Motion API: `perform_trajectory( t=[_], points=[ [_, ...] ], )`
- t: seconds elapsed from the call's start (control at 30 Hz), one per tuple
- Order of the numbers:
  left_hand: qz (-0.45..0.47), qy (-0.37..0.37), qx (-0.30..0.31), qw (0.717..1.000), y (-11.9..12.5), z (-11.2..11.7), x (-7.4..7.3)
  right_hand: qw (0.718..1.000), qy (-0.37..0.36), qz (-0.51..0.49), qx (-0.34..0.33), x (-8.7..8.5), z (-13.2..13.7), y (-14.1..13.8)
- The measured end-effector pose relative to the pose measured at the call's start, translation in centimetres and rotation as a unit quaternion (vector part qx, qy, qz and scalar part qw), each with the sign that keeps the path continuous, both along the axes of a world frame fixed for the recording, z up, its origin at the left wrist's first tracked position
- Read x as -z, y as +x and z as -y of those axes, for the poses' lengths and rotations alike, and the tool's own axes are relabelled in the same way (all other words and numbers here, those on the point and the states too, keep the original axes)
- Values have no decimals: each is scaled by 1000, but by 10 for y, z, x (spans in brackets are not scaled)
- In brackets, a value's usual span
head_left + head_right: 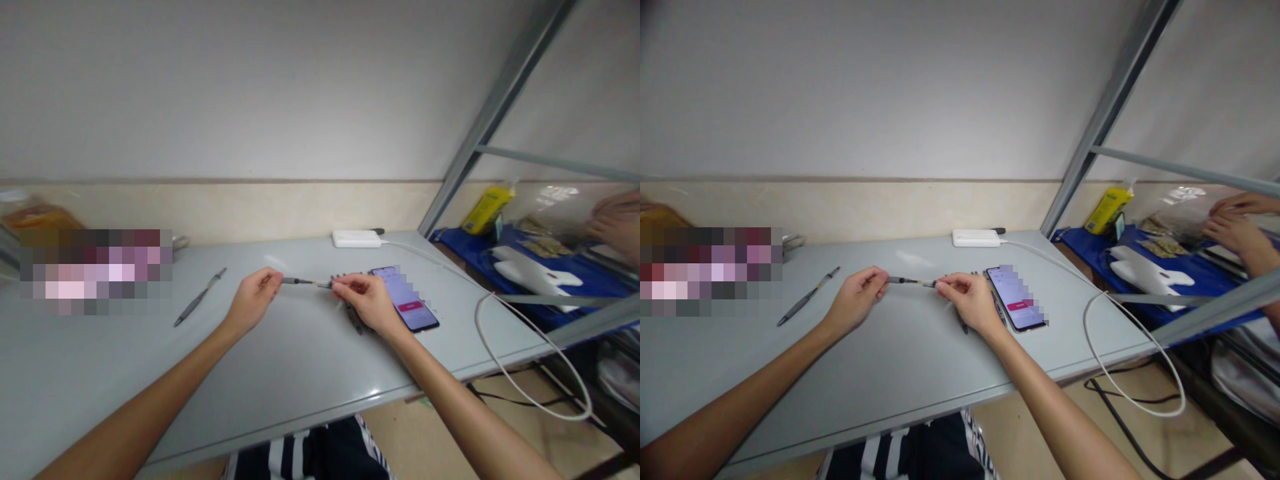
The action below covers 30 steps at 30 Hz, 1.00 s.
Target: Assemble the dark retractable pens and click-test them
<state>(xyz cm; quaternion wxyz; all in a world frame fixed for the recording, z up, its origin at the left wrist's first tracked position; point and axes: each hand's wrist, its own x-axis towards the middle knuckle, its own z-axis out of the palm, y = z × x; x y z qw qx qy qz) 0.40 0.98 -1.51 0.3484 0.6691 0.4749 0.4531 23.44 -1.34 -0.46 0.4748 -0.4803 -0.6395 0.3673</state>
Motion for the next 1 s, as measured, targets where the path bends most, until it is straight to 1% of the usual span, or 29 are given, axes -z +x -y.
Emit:
perform_trajectory(
  t=[0.1,0.2,0.27,0.37,0.47,0.53,0.67,0.73,0.8,0.87,0.93,1.0],
  points=[
    [35,0,17,999,1,1,0,999,-27,45,0,-3,2,-2],
    [62,-10,17,998,3,2,-1,996,-48,70,16,-4,3,-2],
    [74,-9,7,997,3,1,-2,997,-33,61,23,-4,1,0],
    [83,-7,-10,996,2,-1,-2,999,21,24,11,-4,0,4],
    [88,-13,-9,996,1,-2,-1,998,46,41,-6,-3,0,6],
    [93,-19,0,995,1,-3,0,997,31,67,-9,-2,0,5],
    [103,-23,18,994,1,-2,2,995,-30,90,-8,0,0,3],
    [102,-22,15,994,1,-2,1,997,-14,75,1,0,0,3],
    [100,-20,9,995,1,-2,0,998,31,60,3,-1,1,5],
    [97,-21,4,995,1,-1,-1,995,68,66,1,-3,2,6],
    [96,-23,6,995,1,-1,-1,993,73,92,-3,-3,3,6],
    [101,-26,14,994,2,0,-1,992,50,115,-6,-3,5,5]
  ],
)
